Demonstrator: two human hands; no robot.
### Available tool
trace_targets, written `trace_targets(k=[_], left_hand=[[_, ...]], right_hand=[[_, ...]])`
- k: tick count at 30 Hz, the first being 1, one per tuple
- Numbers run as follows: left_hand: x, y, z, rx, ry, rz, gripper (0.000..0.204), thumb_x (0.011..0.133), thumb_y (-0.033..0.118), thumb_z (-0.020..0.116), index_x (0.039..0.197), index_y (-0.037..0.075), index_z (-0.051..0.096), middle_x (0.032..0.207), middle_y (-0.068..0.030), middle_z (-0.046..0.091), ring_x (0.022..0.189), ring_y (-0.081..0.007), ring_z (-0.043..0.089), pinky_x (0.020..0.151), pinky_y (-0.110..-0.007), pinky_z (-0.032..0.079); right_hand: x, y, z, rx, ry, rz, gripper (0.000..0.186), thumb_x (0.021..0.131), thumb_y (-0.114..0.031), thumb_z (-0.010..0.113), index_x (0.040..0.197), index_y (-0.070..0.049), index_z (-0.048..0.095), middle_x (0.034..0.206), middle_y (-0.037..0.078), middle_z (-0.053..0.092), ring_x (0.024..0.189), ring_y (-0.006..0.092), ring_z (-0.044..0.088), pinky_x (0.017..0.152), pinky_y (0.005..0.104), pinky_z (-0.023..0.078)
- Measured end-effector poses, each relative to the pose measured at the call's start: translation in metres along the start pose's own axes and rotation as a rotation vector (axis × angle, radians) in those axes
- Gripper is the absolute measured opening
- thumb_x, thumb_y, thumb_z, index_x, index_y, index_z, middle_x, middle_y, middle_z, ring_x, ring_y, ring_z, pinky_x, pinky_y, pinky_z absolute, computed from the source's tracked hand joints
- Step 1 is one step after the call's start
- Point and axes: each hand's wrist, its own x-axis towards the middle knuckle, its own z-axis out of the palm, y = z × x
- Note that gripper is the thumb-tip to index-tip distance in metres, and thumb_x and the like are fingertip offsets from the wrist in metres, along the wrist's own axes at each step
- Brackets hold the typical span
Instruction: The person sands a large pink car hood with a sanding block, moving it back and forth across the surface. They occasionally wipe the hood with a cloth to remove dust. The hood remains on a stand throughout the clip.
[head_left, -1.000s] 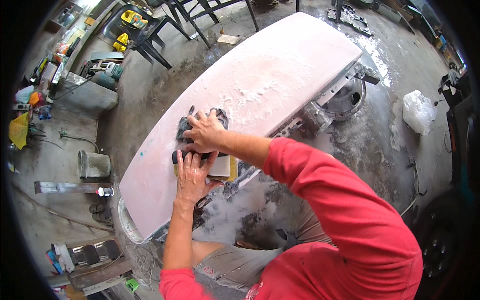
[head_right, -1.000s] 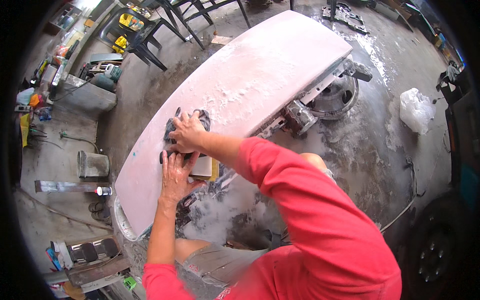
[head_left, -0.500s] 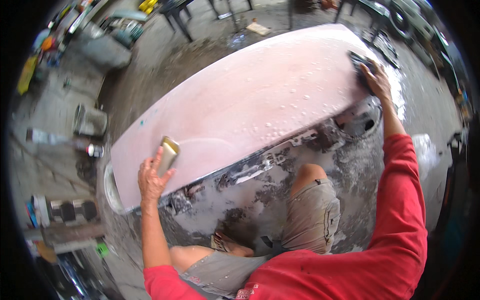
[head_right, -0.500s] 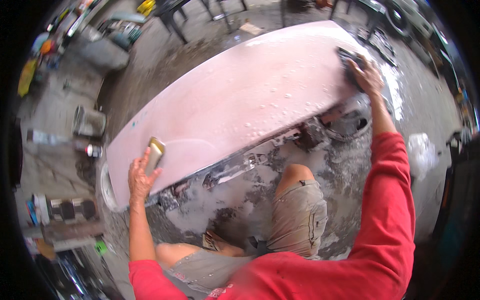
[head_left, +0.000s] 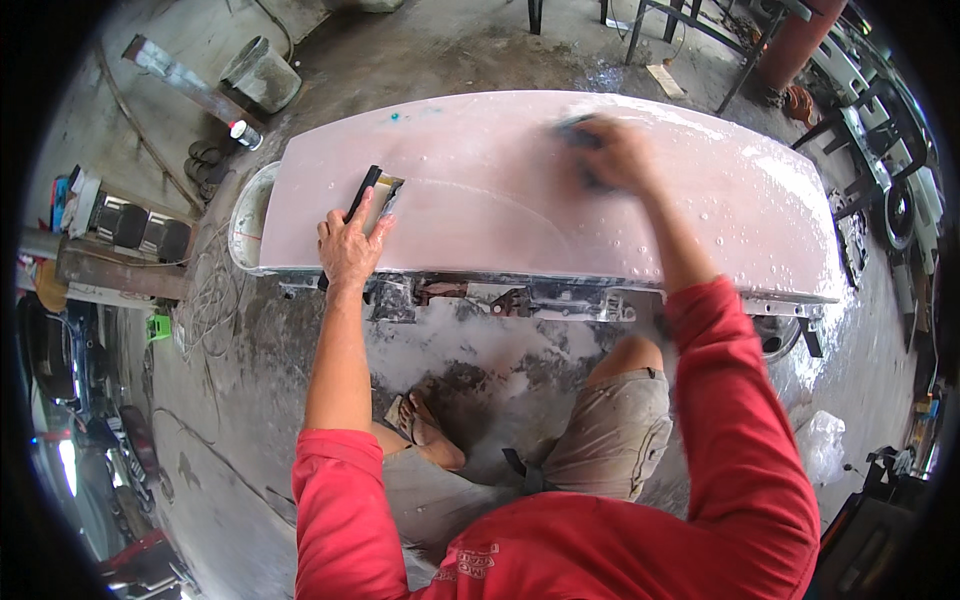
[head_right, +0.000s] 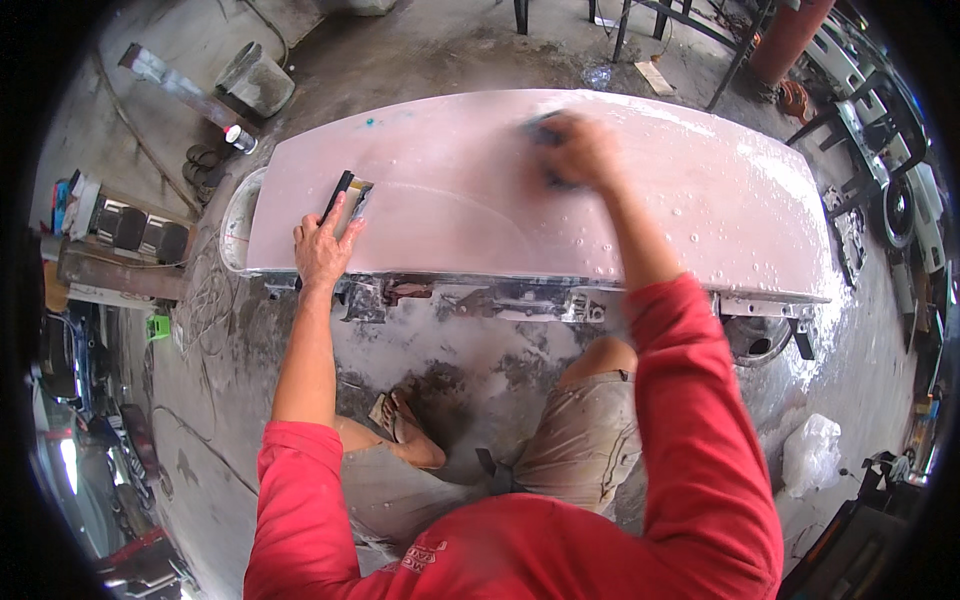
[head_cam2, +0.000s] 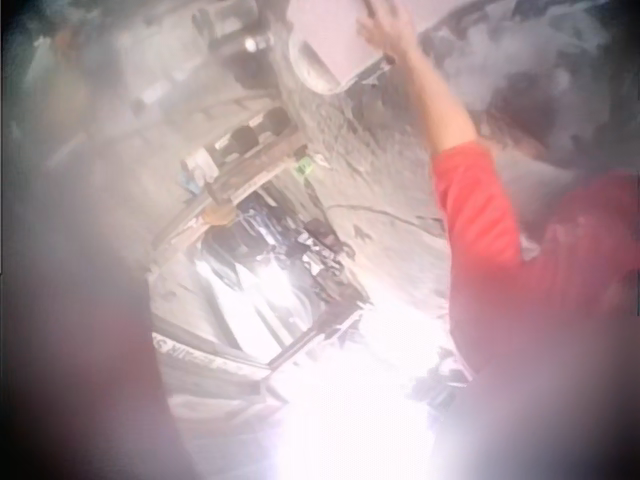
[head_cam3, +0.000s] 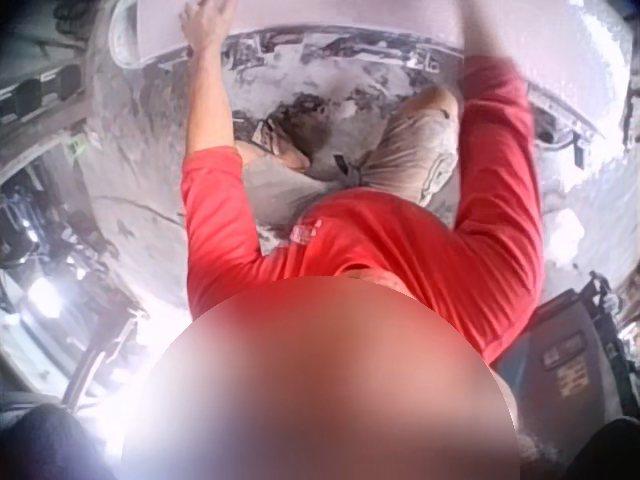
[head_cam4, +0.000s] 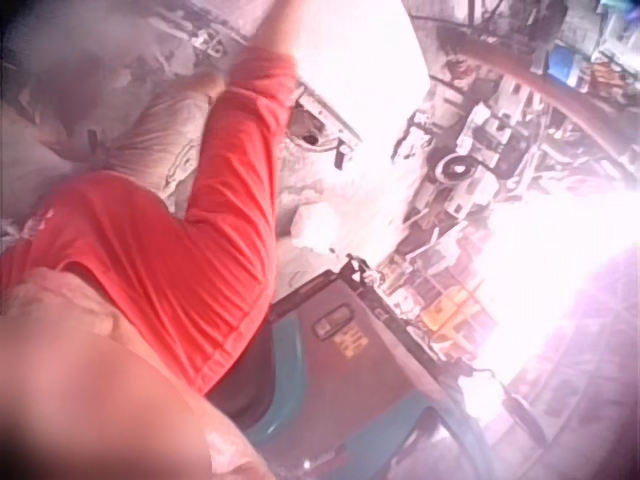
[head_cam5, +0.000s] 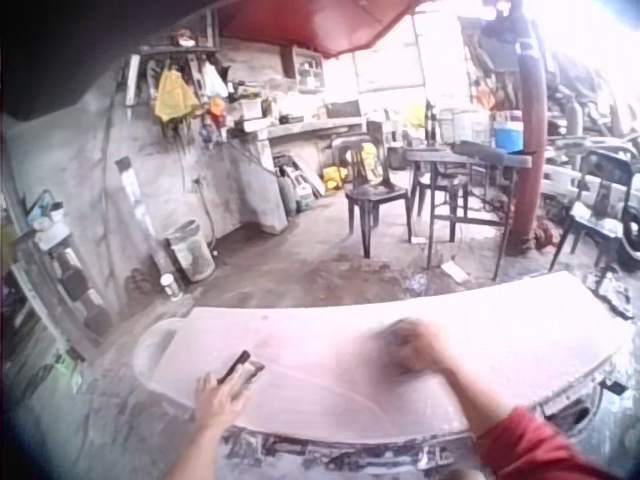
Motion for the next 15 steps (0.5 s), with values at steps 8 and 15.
trace_targets(k=[8,15], left_hand=[[0.007,0.01,-0.007,-0.089,-0.205,-0.097,0.072,0.101,0.067,0.07,0.168,0.044,0.054,0.148,-0.0167,0.06,0.138,-0.0439,0.057,0.117,-0.057,0.05],[0.008,0.015,-0.008,-0.114,-0.237,-0.171,0.073,0.103,0.063,0.068,0.17,0.045,0.048,0.169,-0.016,0.052,0.149,-0.0448,0.053,0.123,-0.059,0.046]], right_hand=[[-0.102,-0.176,0.029,0.206,-0.116,-0.229,0.041,0.092,-0.028,0.081,0.133,-0.024,0.081,0.148,0.011,0.073,0.14,0.0328,0.066,0.118,0.0518,0.052],[-0.142,0.069,-0.085,0.106,0.071,0.088,0.054,0.088,-0.013,0.073,0.142,-0.013,0.077,0.138,0.021,0.076,0.128,0.0386,0.073,0.115,0.0465,0.056]])
